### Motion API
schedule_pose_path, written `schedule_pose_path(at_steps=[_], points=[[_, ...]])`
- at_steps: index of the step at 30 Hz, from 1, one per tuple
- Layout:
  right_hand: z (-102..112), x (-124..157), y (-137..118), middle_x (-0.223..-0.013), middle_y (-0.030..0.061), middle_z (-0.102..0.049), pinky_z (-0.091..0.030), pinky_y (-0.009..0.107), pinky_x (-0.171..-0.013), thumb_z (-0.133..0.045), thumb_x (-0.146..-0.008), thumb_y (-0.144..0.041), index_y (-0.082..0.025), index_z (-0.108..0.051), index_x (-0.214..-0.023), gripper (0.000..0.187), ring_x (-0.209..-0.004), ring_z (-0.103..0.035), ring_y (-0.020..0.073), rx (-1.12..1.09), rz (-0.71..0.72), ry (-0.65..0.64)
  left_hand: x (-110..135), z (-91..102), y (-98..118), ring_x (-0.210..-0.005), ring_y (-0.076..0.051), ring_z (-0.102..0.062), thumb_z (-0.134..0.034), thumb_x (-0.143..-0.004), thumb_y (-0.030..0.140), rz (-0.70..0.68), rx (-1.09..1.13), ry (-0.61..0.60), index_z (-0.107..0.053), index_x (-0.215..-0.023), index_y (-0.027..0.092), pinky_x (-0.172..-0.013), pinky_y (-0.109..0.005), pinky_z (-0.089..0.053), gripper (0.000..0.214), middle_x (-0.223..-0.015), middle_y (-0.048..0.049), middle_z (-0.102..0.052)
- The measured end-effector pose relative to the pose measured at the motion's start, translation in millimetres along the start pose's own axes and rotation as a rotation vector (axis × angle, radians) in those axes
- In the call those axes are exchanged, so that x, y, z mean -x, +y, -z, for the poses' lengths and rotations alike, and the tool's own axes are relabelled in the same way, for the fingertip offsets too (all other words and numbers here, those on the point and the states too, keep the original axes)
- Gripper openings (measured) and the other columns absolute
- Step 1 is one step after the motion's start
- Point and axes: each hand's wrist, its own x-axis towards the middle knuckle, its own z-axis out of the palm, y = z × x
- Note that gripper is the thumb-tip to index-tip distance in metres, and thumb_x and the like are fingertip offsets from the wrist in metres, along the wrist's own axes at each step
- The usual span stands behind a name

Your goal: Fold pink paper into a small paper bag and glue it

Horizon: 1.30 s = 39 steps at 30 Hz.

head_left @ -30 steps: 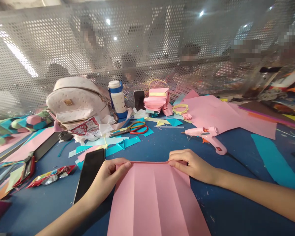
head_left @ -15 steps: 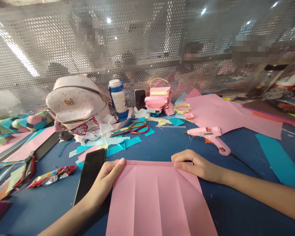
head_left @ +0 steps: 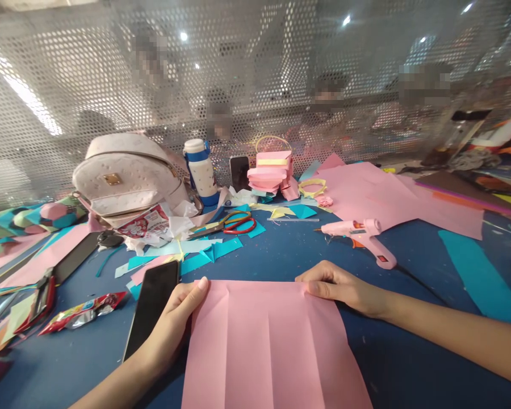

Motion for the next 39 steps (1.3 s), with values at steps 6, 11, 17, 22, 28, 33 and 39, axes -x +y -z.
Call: schedule_pose_path(at_steps=[6,11,17,22,28,33,39], points=[[2,-1,2,-0.062,-0.0036,-0.032,-0.021,0.027,-0.055,-0.050,-0.094,-0.053,-0.018,-0.033,-0.057,0.054,-0.058,-0.029,0.0102,-0.011,0.002,-0.011,2,0.0,-1,-0.044,-0.007,-0.040,-0.074,-0.066,0.068,-0.008,0.002,-0.025,-0.058,-0.054,0.014,-0.043,-0.017,-0.027,0.058,-0.050,0.0016,-0.051],[-2,-2,3,-0.063,-0.0045,-0.027,-0.021,0.027,-0.055,-0.047,-0.097,-0.049,-0.018,-0.030,-0.059,0.052,-0.059,-0.026,0.0101,0.180,0.027,0.036,-6,7.5,2,-0.056,-0.012,-0.052,-0.062,-0.082,0.061,-0.199,-0.331,-0.008,-0.065,-0.066,0.016,-0.051,-0.020,-0.038,0.048,-0.062,-0.0007,-0.060],[-6,0,0,-0.081,-0.0009,-0.058,-0.036,0.026,-0.068,-0.047,-0.100,-0.034,-0.018,-0.060,-0.086,0.025,-0.074,-0.050,0.0131,0.635,0.128,0.242,-17,16.6,-2,-0.068,-0.016,-0.063,-0.058,-0.090,0.046,-0.291,-0.586,-0.095,-0.071,-0.099,0.022,-0.057,-0.021,-0.044,0.029,-0.075,-0.0001,-0.069],[-2,0,3,-0.091,0.0025,-0.064,-0.041,0.029,-0.075,-0.052,-0.097,-0.021,-0.020,-0.066,-0.088,0.016,-0.087,-0.055,0.0169,0.937,0.302,0.283,-10,8.8,-6,-0.084,-0.017,-0.064,-0.057,-0.091,0.027,-0.515,-0.966,-0.192,-0.072,-0.081,0.024,-0.072,-0.025,-0.046,0.018,-0.091,0.0005,-0.070],[-16,-6,9,-0.097,0.0030,-0.067,-0.045,0.030,-0.079,-0.050,-0.098,-0.014,-0.021,-0.069,-0.099,0.020,-0.091,-0.057,0.0164,1.099,0.421,0.245,-6,2.2,-15,-0.081,-0.018,-0.059,-0.056,-0.093,0.019,-0.776,-1.283,-0.174,-0.067,-0.099,0.027,-0.072,-0.032,-0.042,0.016,-0.092,0.0007,-0.067],[-32,-4,9,-0.115,0.0060,-0.066,-0.046,0.036,-0.088,-0.042,-0.100,-0.014,-0.021,-0.063,-0.122,0.031,-0.107,-0.054,0.0202,1.227,0.474,0.147,-4,-1.6,-23,-0.071,-0.017,-0.054,-0.053,-0.095,0.015,-1.094,-1.429,-0.091,-0.067,-0.096,0.023,-0.064,-0.033,-0.033,0.016,-0.086,0.0004,-0.066],[-40,3,5,-0.127,0.0079,-0.062,-0.046,0.038,-0.093,-0.047,-0.097,-0.019,-0.019,-0.061,-0.127,0.033,-0.117,-0.051,0.0220,1.315,0.432,0.145,1,-5.5,-23,-0.073,-0.018,-0.054,-0.044,-0.098,0.009,-1.301,-1.528,-0.080,-0.066,-0.103,0.016,-0.066,-0.033,-0.034,0.024,-0.092,-0.0050,-0.067]])
